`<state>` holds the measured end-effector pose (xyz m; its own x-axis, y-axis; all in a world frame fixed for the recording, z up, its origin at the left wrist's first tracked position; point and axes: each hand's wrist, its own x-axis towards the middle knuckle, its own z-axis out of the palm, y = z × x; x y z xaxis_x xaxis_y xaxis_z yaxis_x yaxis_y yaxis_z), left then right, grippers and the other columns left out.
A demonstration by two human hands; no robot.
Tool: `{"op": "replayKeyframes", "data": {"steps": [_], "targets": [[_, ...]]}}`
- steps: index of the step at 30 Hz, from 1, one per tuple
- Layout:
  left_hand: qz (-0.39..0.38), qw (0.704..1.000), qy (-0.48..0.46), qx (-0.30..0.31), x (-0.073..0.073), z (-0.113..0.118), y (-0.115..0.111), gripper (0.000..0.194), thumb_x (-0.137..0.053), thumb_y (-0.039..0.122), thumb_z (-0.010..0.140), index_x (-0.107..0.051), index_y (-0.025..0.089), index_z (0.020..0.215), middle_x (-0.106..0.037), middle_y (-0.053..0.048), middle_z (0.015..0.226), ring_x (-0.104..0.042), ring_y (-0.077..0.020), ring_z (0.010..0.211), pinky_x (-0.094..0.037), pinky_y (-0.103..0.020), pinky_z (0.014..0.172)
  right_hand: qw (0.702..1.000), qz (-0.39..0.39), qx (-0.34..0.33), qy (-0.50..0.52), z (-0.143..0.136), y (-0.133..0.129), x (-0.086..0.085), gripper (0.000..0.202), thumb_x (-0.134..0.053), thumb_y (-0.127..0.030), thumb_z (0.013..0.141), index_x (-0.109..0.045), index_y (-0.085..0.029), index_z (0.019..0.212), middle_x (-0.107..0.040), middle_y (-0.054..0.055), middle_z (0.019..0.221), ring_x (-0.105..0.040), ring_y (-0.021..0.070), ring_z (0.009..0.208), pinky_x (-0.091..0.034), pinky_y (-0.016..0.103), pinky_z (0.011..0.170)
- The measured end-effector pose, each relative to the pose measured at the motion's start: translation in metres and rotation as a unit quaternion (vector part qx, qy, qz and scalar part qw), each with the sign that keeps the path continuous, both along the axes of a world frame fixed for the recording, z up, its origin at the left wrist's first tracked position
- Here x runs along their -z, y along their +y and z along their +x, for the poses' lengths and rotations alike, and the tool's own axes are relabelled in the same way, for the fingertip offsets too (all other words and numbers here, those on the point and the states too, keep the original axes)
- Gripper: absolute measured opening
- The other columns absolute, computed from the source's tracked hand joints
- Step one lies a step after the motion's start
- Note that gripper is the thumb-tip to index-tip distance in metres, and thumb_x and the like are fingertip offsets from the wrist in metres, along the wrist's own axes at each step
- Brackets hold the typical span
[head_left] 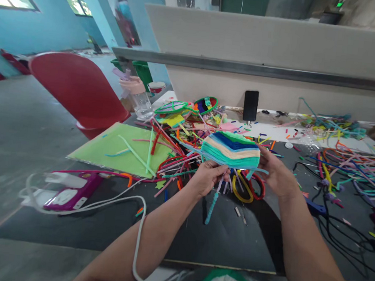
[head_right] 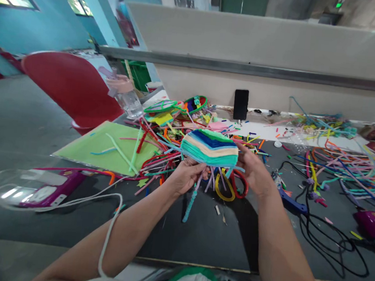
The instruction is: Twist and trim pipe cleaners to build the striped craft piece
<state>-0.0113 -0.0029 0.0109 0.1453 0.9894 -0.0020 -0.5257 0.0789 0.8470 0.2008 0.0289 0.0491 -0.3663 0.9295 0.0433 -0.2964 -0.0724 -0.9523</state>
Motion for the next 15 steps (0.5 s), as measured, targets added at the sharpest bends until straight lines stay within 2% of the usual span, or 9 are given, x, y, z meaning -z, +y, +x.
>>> {"op": "replayKeyframes", "data": {"steps": [2,4,6,8,10,12,15], "targets": [[-0.006,0.997,0.027,0.077,-0.002,-0.003,-0.003,0.02,-0.078,0.027,0.065,-0.069,0.011,0.073,-0.065,-0.004,0.066,-0.058,-0.0112,0.051,-0.049,-0.025,0.055,0.999,0.006,0.001,0.034,0.016,0.001,-0.01,0.071,-0.058,-0.074,0.064,-0.063,-0.024,0.115,-0.065,0.011,0.116,-0.06,0.0284,0.103,-0.048,0.04,0.08],[-0.03,0.98,0.072,0.185,-0.004,-0.005,-0.008,0.022,-0.078,0.029,0.065,-0.07,0.01,0.073,-0.066,-0.006,0.065,-0.06,-0.0125,0.05,-0.049,-0.024,0.054,0.999,0.019,0.007,0.047,0.028,0.001,-0.015,0.083,-0.049,-0.082,0.062,-0.062,-0.022,0.117,-0.063,0.013,0.119,-0.059,0.0295,0.107,-0.048,0.042,0.081],[-0.055,0.948,0.117,0.291,-0.005,-0.005,-0.012,0.022,-0.079,0.029,0.064,-0.071,0.01,0.072,-0.067,-0.008,0.066,-0.062,-0.0139,0.051,-0.049,-0.024,0.054,0.999,0.019,-0.017,0.03,0.032,0.001,-0.014,0.086,-0.05,-0.083,0.06,-0.062,-0.02,0.117,-0.064,0.015,0.118,-0.06,0.0298,0.107,-0.049,0.041,0.08],[-0.073,0.92,0.145,0.355,-0.004,-0.003,-0.015,0.022,-0.079,0.03,0.064,-0.072,0.011,0.074,-0.068,-0.008,0.068,-0.063,-0.0144,0.053,-0.051,-0.024,0.054,0.997,0.011,-0.07,-0.005,0.032,0.001,-0.007,0.081,-0.061,-0.076,0.058,-0.064,-0.019,0.114,-0.066,0.015,0.114,-0.061,0.0295,0.104,-0.049,0.039,0.08],[-0.086,0.91,0.161,0.373,-0.002,0.0,-0.016,0.022,-0.079,0.03,0.064,-0.073,0.012,0.076,-0.069,-0.008,0.068,-0.063,-0.0142,0.053,-0.052,-0.024,0.056,0.989,0.001,-0.135,-0.052,0.029,0.002,0.001,0.069,-0.073,-0.061,0.059,-0.066,-0.018,0.111,-0.068,0.012,0.109,-0.064,0.0275,0.098,-0.05,0.037,0.081],[-0.105,0.908,0.172,0.368,0.002,0.004,-0.016,0.022,-0.079,0.03,0.064,-0.073,0.012,0.076,-0.069,-0.008,0.067,-0.063,-0.0138,0.053,-0.053,-0.024,0.056,0.975,-0.017,-0.193,-0.106,0.026,0.003,0.009,0.056,-0.077,-0.047,0.062,-0.067,-0.017,0.108,-0.071,0.009,0.102,-0.066,0.0245,0.09,-0.051,0.035,0.079],[-0.126,0.908,0.178,0.357,0.006,0.008,-0.017,0.021,-0.079,0.028,0.064,-0.073,0.012,0.075,-0.069,-0.008,0.068,-0.063,-0.0133,0.053,-0.054,-0.023,0.055,0.957,-0.037,-0.225,-0.181,0.023,0.005,0.016,0.041,-0.078,-0.037,0.063,-0.07,-0.016,0.097,-0.073,0.005,0.087,-0.067,0.0201,0.074,-0.054,0.032,0.069]]}}
